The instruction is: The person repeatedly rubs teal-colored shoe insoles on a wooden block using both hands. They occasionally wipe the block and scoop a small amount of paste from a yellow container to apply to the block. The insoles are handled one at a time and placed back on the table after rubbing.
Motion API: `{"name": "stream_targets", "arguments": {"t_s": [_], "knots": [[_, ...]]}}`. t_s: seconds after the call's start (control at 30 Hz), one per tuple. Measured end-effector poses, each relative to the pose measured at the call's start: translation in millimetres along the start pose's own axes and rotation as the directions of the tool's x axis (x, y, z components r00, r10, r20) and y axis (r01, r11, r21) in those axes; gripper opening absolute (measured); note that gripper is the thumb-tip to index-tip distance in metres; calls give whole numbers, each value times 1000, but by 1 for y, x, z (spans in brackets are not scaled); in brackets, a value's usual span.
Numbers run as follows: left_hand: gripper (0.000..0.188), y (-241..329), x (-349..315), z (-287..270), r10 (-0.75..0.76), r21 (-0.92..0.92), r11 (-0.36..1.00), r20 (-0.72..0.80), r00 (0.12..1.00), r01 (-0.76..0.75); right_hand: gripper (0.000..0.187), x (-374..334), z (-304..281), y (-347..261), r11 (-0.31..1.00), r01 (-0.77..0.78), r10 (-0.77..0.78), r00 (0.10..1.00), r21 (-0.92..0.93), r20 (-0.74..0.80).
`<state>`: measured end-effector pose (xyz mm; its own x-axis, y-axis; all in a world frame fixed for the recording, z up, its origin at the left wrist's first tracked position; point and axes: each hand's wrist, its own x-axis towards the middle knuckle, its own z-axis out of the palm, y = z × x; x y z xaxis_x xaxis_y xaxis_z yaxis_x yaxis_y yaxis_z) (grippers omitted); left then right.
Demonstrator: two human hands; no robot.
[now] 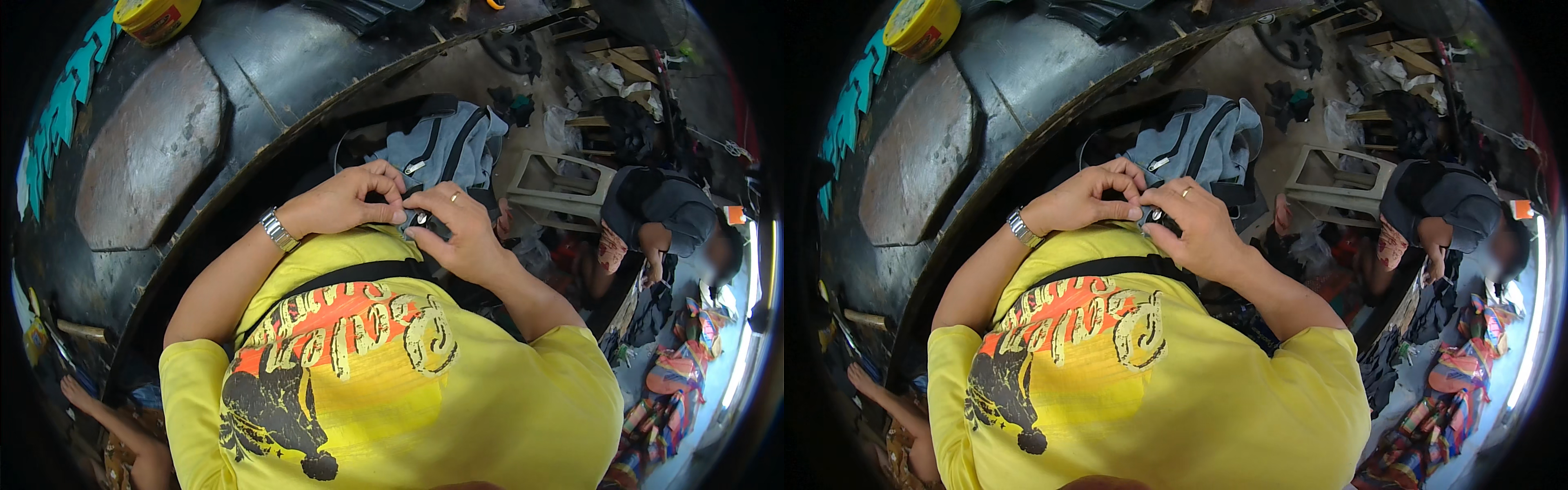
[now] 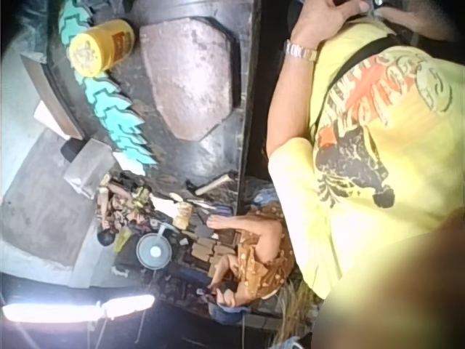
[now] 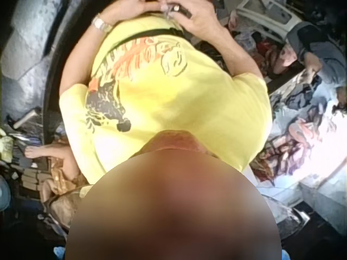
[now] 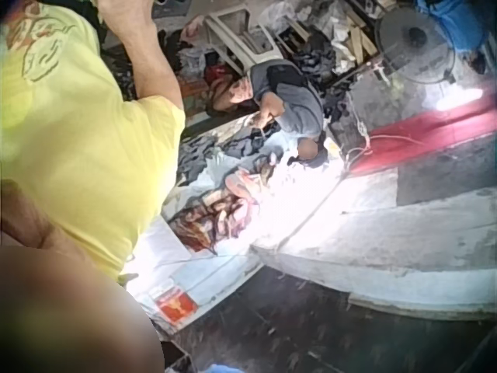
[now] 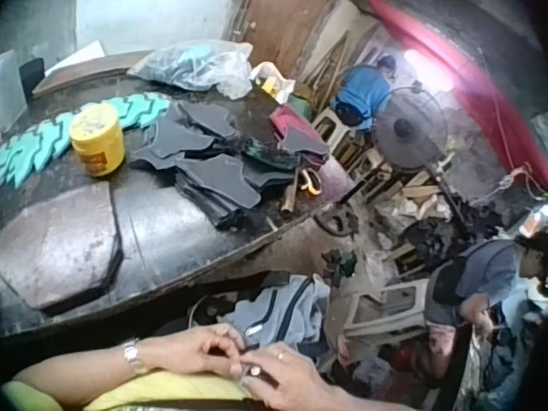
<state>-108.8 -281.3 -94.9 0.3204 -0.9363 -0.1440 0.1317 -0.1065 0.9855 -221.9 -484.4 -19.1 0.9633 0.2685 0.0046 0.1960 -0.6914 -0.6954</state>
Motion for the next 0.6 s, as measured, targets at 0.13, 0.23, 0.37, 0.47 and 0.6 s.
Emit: {"name": "stream_targets", "arguments": {"t_s": [0.13,0.23,0.37,0.47,0.6], "knots": [[21,1,-1,-1,14,-28,1000,14,1000,-14,23,-2,2,0,975,-59,75,995,216,-69],[21,2,-1,-1,13,-20,1000,21,1000,-12,21,-1,-2,-3,951,-135,153,987,279,-46],[21,4,-2,2,27,7,1000,19,999,-27,31,1,-6,-12,955,-283,282,959,92,21],[19,5,-3,3,59,76,995,-16,998,-58,30,2,-6,-15,945,-309,310,951,104,8],[16,8,-3,5,124,103,987,-17,992,-122,21,3,-5,-12,949,-168,184,982,267,-35]]}}
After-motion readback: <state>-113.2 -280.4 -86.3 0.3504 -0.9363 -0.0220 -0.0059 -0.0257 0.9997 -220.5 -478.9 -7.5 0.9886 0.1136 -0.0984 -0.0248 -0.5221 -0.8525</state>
